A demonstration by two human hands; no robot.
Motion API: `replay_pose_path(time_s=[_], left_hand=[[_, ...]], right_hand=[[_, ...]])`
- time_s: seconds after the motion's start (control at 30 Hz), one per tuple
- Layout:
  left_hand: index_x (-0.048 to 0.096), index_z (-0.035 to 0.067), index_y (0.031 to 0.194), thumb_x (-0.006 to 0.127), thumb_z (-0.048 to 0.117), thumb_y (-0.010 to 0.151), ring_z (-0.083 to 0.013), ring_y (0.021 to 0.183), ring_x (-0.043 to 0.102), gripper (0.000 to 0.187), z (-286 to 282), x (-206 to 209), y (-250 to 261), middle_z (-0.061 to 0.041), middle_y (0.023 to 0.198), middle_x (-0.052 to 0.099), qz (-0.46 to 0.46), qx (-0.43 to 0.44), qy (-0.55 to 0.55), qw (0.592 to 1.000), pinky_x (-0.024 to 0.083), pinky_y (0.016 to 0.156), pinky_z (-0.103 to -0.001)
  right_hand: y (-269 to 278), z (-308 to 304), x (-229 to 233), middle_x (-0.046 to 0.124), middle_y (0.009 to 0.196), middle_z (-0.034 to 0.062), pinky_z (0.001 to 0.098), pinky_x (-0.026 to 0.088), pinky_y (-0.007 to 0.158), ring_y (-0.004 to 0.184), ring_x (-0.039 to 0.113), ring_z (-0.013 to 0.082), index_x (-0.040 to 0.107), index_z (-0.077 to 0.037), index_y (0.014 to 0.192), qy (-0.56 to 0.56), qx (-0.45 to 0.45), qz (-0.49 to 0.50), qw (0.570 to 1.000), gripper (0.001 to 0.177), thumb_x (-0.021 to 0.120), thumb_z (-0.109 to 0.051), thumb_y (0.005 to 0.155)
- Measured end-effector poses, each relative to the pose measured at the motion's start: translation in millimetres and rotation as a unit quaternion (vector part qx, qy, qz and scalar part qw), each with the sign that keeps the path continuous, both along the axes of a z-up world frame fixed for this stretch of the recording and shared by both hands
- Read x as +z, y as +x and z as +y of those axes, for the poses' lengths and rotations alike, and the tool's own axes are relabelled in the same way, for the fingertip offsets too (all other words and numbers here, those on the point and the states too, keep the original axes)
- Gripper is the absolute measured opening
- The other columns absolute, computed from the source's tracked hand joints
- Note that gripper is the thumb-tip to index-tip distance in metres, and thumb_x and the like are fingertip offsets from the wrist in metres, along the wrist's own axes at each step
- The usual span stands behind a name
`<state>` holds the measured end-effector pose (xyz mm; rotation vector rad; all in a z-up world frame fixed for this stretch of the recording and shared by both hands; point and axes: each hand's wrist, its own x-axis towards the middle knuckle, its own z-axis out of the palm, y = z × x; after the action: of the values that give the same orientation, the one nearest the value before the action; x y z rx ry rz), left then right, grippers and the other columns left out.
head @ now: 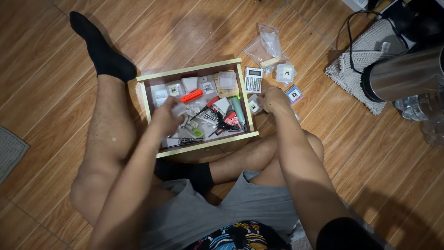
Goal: Empty and organize various small electronics, batteries, and tools in a wooden drawer.
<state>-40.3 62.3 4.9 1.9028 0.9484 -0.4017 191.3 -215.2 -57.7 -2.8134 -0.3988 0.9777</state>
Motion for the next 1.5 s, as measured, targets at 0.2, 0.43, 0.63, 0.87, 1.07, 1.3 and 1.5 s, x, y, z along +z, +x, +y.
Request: replay_pose_path(time_s=[0.2,0.43,0.63,0.87,1.07,1.3,1.5], left_hand=[[0.058,0.015,0.146,0.065,0.022,0.095,-0.0170,0.085,0.069,0.052,8,28,-1,-0.009,0.109,0.073,-0.160,0.122,-0.229,0.952,0.057,0.068,-0.031],[0.056,0.007,0.141,0.054,0.036,0.098,-0.0288,0.099,0.071,0.052,-21,38,13,-0.018,0.123,0.070,-0.316,0.134,-0.563,0.752,0.054,0.075,-0.034],[0.050,0.004,0.149,0.079,0.013,0.089,-0.0329,0.131,0.060,0.067,-73,47,25,-0.014,0.141,0.059,-0.426,-0.113,-0.044,0.897,0.052,0.104,-0.042],[0.057,0.007,0.138,0.088,0.009,0.074,-0.0371,0.120,0.062,0.071,-92,71,33,-0.017,0.135,0.059,-0.430,-0.145,0.145,0.879,0.054,0.095,-0.041],[0.055,0.006,0.144,0.087,0.009,0.079,-0.0242,0.104,0.069,0.073,-88,59,37,-0.013,0.123,0.069,-0.424,-0.102,0.019,0.900,0.057,0.088,-0.034],[0.054,0.004,0.145,0.077,0.007,0.088,-0.0112,0.094,0.069,0.061,-88,24,42,-0.008,0.116,0.067,-0.371,-0.015,-0.214,0.903,0.060,0.081,-0.026],[0.064,0.004,0.140,0.079,0.012,0.090,-0.0145,0.079,0.064,0.053,-91,1,48,-0.012,0.100,0.068,-0.314,0.117,-0.212,0.918,0.052,0.070,-0.027]], right_hand=[[-14,6,26,0.077,0.097,0.0136,0.0369,0.057,0.081,0.086,0.074,0.0231,0.073,-0.008,0.121,0.255,-0.077,-0.124,0.956,0.035,0.073,-0.029,0.093],[-71,37,38,0.078,0.096,0.0053,0.0276,0.058,0.071,0.079,0.066,0.0114,0.070,-0.006,0.129,0.485,0.016,-0.026,0.874,0.039,0.071,-0.025,0.094],[-84,39,38,0.074,0.110,0.0081,0.0287,0.064,0.078,0.094,0.075,0.0163,0.058,-0.001,0.135,0.579,-0.104,0.398,0.704,0.062,0.043,-0.051,0.103],[-79,39,42,0.066,0.124,0.0096,0.0332,0.059,0.086,0.107,0.068,0.0177,0.050,0.000,0.143,0.618,-0.162,0.425,0.641,0.060,0.051,-0.047,0.105],[-69,38,44,0.068,0.123,0.0088,0.0320,0.057,0.098,0.110,0.068,0.0164,0.057,0.002,0.138,0.659,-0.176,0.353,0.641,0.053,0.055,-0.040,0.105],[-69,36,31,0.068,0.112,0.0089,0.0286,0.055,0.090,0.099,0.066,0.0132,0.062,0.002,0.134,0.672,-0.143,0.269,0.675,0.047,0.059,-0.038,0.109],[-73,36,50,0.069,0.124,0.0058,0.0277,0.056,0.084,0.103,0.066,0.0109,0.053,-0.004,0.148,0.585,-0.027,0.226,0.778,0.065,0.064,-0.044,0.098]])
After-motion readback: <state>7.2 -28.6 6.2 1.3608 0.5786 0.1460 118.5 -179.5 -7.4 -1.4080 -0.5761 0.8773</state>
